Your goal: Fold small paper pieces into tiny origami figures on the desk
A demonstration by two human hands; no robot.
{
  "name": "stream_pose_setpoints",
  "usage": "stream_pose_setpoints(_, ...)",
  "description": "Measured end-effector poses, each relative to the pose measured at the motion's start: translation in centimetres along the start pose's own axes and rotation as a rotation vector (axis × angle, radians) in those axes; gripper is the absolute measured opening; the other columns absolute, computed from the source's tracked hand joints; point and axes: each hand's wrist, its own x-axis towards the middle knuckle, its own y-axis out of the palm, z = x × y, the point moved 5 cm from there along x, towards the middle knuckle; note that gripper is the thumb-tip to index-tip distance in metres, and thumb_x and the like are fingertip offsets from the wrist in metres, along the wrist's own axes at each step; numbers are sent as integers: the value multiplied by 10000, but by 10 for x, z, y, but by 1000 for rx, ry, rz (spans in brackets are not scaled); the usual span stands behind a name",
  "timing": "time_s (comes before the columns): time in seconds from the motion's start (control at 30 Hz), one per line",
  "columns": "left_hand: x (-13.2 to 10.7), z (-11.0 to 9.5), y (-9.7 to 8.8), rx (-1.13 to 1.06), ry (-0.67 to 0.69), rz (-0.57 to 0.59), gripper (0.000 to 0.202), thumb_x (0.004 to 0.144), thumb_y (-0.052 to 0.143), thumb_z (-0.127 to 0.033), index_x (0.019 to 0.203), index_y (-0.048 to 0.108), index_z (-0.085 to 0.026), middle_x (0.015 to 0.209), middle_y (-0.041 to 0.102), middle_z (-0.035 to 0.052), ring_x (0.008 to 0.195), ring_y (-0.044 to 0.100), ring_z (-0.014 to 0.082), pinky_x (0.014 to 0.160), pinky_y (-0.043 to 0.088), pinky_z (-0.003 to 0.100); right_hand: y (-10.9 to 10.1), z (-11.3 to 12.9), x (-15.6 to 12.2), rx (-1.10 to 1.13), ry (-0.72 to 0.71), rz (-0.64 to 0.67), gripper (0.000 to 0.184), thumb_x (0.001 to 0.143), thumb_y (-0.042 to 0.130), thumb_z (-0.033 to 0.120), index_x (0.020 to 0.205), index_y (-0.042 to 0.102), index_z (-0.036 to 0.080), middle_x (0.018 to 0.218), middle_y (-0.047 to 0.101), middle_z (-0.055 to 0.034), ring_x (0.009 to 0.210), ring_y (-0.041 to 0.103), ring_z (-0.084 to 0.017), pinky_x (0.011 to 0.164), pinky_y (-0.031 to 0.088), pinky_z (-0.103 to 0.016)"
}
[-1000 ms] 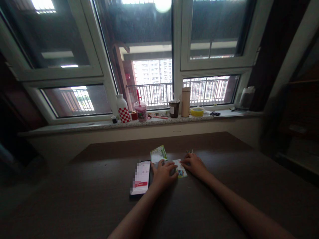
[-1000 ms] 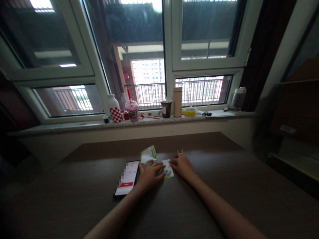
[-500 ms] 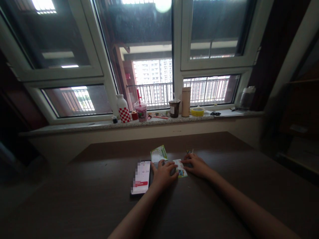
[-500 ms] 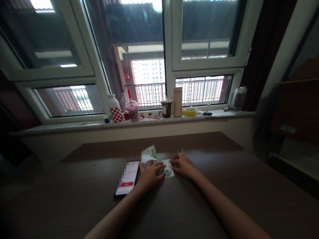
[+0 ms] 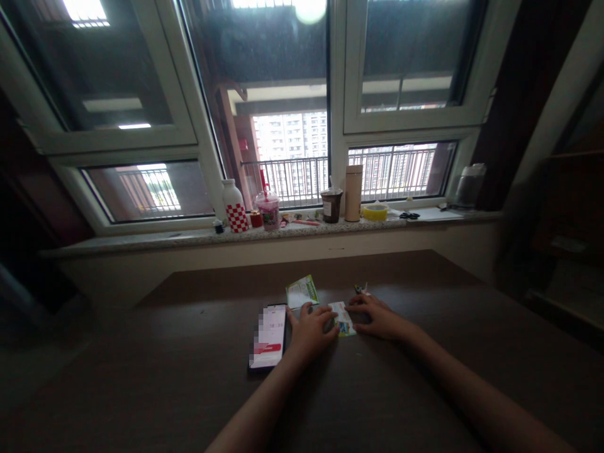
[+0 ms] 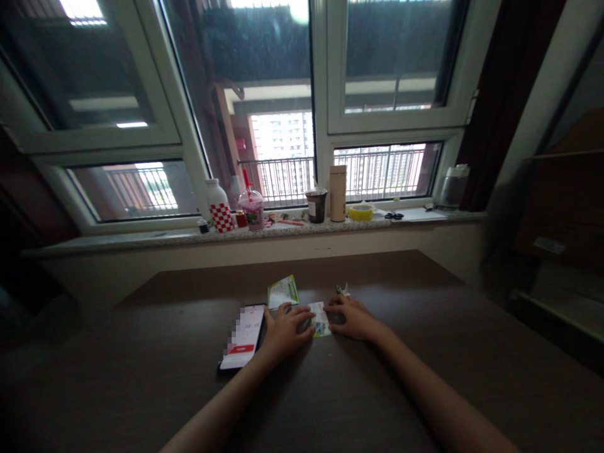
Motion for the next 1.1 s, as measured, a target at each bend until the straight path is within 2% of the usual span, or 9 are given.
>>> stream_pose_setpoints(0.2, 0, 0, -1, 5, -15, 10, 354, 858, 522, -552, 1178, 623, -441, 1345, 592, -38, 1345, 328, 364, 1025, -67, 797, 1, -3, -2, 37, -5, 36, 590, 762, 671, 457, 1310, 585, 256, 1361, 485, -108, 1309, 400, -321, 1130, 278, -459)
stream_pose_setpoints(0.5, -2, -2, -1, 38, -9, 27, 354, 873, 500, -546, 1198, 600, -445, 1361, 576, -52, 1352, 319, 354, 1017, -49, 808, 2, -8, -3, 69, 0, 54, 649, 722, 711, 465, 1323, 571, 263, 1395, 462, -110, 1352, 348, -333, 1144, 247, -473)
stream_pose_setpoints(0.73, -8, -7, -9, 21, 21, -48, 319, 854, 546, -533, 1107, 662, -377, 1275, 632, -10, 1329, 353, 342, 1059, -65, 758, 3, 1, -6, 39, 24, 0, 547, 715, 728, 482, 1225, 646, 303, 1362, 494, -85, 1319, 377, -326, 1116, 280, -479)
stream_pose_setpoints(0.83, -8, -7, -10, 39, 14, -49, 342, 812, 603, -543, 1086, 674, -352, 1260, 635, 8, 1312, 368, 343, 1072, -52, 743, 6, 3, -6, 46, 22, -54, 459, 760, 691, 492, 1182, 672, 314, 1331, 516, -80, 1291, 402, -313, 1104, 294, -479)
stream_pose_setpoints(0.97, -7, -5, -8, 34, 5, -38, 394, 796, 618, -556, 1149, 648, -384, 1260, 631, 9, 1296, 372, 346, 1060, -79, 749, 5, 2, -4, 109, -14, -163, 269, 874, 580, 405, 1052, 741, 284, 1199, 599, -78, 1200, 481, -268, 1086, 321, -442)
stream_pose_setpoints(1.1, -6, -3, -4, 33, 9, -30, 393, 803, 596, -579, 1171, 633, -443, 1274, 616, -19, 1300, 358, 361, 1030, -120, 772, 5, -1, -3, 141, -59, -183, 211, 866, 604, 375, 950, 774, 284, 1156, 622, -71, 1161, 500, -257, 1067, 336, -418)
